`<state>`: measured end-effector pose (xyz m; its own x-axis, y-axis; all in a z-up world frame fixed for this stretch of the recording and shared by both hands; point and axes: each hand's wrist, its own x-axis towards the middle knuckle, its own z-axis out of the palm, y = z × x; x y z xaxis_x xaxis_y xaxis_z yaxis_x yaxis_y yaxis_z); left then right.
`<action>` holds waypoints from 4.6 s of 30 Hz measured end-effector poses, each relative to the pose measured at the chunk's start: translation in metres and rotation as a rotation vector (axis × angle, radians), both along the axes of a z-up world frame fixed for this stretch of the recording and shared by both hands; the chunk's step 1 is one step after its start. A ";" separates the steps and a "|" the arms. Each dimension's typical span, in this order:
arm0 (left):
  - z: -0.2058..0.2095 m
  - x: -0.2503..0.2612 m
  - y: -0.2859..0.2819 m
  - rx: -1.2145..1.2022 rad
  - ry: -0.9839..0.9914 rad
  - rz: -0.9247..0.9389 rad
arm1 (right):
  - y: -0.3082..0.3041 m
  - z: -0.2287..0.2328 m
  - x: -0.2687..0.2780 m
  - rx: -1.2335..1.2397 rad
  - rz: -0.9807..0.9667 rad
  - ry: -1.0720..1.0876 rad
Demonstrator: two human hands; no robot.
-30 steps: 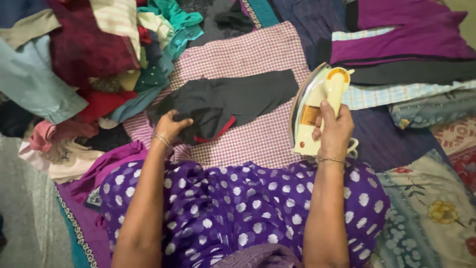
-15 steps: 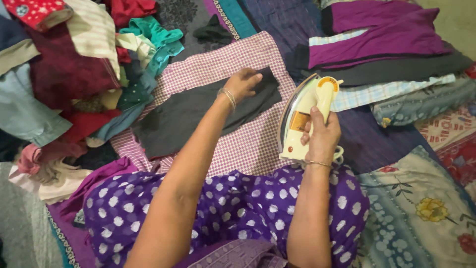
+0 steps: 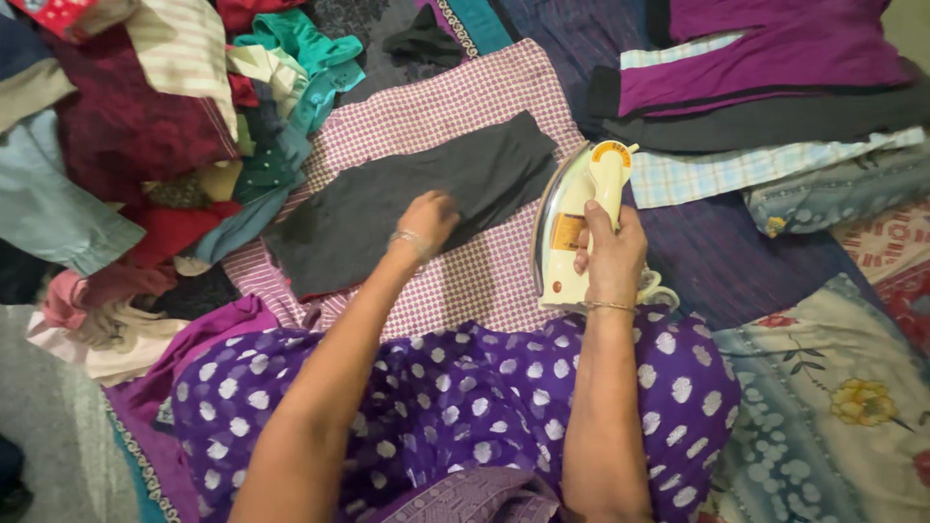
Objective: The person irons several pieces of clothing, including a purple garment, a black shirt, and blue shorts, using a handheld electric iron. They smooth the fabric with one hand while moving the iron with the other, then stack the finished items.
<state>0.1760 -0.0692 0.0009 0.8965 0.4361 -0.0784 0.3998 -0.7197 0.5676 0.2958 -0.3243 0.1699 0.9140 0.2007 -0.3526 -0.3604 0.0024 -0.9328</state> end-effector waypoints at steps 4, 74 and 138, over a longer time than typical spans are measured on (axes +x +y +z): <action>-0.010 0.070 -0.042 0.157 -0.135 -0.235 | -0.002 0.015 -0.004 -0.016 -0.016 -0.024; -0.045 -0.063 0.108 0.342 0.074 0.174 | 0.231 -0.132 -0.027 -0.540 0.240 -0.340; -0.040 -0.064 0.108 0.362 -0.028 0.194 | 0.084 -0.225 0.138 -0.511 0.169 -0.044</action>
